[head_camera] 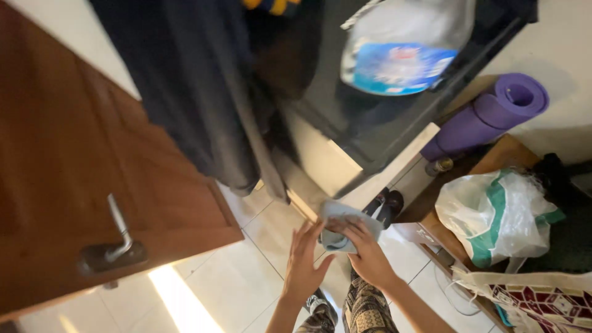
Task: The person wipes a black plastic storage bin and a wooden shelf with a cloth and spray cleaner. They move several shoe boxes from the shelf to the bin, then spray and wipe the now-empty shelf surface.
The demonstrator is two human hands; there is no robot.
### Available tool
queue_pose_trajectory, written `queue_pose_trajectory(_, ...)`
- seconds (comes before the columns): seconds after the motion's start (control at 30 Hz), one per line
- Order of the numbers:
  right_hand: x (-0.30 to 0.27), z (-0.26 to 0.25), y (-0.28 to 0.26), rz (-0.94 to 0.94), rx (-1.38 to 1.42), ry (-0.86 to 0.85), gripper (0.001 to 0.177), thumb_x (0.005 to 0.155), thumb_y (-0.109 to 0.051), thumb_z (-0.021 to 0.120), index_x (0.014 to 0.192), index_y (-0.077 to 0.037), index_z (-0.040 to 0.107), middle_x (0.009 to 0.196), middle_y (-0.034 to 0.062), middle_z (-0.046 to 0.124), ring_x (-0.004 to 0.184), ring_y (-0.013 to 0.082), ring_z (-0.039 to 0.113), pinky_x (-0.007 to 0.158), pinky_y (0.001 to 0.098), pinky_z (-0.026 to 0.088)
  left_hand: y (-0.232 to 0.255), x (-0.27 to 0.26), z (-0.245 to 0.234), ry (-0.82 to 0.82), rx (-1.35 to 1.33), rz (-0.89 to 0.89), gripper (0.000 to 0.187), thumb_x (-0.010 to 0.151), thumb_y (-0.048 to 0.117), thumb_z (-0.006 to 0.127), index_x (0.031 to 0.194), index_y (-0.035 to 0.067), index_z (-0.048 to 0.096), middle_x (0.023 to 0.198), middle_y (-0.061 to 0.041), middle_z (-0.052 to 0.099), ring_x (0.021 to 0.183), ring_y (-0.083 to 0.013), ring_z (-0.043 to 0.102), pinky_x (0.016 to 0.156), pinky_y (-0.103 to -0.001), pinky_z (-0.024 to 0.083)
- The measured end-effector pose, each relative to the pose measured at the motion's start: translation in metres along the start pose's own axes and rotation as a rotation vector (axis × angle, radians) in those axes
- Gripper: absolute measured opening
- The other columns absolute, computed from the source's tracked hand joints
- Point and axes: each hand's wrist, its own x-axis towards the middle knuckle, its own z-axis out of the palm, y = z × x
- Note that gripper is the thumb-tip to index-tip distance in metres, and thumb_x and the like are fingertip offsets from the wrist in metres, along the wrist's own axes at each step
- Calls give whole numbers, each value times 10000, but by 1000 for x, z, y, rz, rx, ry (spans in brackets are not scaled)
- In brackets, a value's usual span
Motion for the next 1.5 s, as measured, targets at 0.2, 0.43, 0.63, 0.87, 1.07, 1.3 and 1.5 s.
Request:
queue_pose_trajectory(0.2,22,19,18,223,432,-201,277,1024,-193,567,1111,37,696,973,198,615,880,306,578,814,413,486,-15,18,-32,-178,-203,-327,704,784,288,825,1426,167,564,1279,-86,647,1110,-257,658,985,-397,530)
queue_pose_trajectory(0.43,42,39,25,504,626,-14,392,1014,-383,622,981,1,695,779,11,609,731,120,544,676,275,474,-103,86,-27,124,-592,-161,467,1097,379,448,1362,43,637,1311,-90,725,1243,-160,639,1095,-318,456)
queue_pose_trajectory(0.63,48,40,9,438,662,32,391,994,-383,626,1045,-5,714,879,-25,661,847,78,567,781,244,495,-182,161,-89,374,-467,-109,434,1110,324,495,1421,46,617,1425,-96,667,1347,-173,590,1165,-320,400)
queue_pose_trajectory(0.87,61,26,-26,518,703,20,446,979,-409,629,1125,2,720,959,-2,719,898,98,610,826,261,505,-204,173,-106,456,-472,31,227,1064,119,588,1264,19,630,1436,-93,641,1325,-175,602,1143,-318,439)
queue_pose_trajectory(1.07,82,31,-42,651,929,-29,478,933,-378,661,1231,-4,659,1066,60,749,964,163,685,841,325,544,-238,136,-50,230,-749,-133,223,1046,184,672,1194,18,678,1196,-78,689,1116,-168,625,977,-311,492)
queue_pose_trajectory(1.3,104,45,-17,286,467,-133,483,1032,-394,566,1345,-30,619,1201,136,722,1080,222,681,950,334,522,-152,69,-63,-530,-436,-579,682,882,496,732,1399,66,618,1207,-78,709,1070,-147,651,919,-307,512)
queue_pose_trajectory(1.5,112,10,-37,-379,-217,-264,480,1060,-291,458,1464,-36,503,1514,150,501,1375,353,507,1124,427,401,-182,-25,-45,-203,-1058,-843,645,927,452,655,1417,37,592,1315,-82,702,1166,-181,681,1001,-340,533)
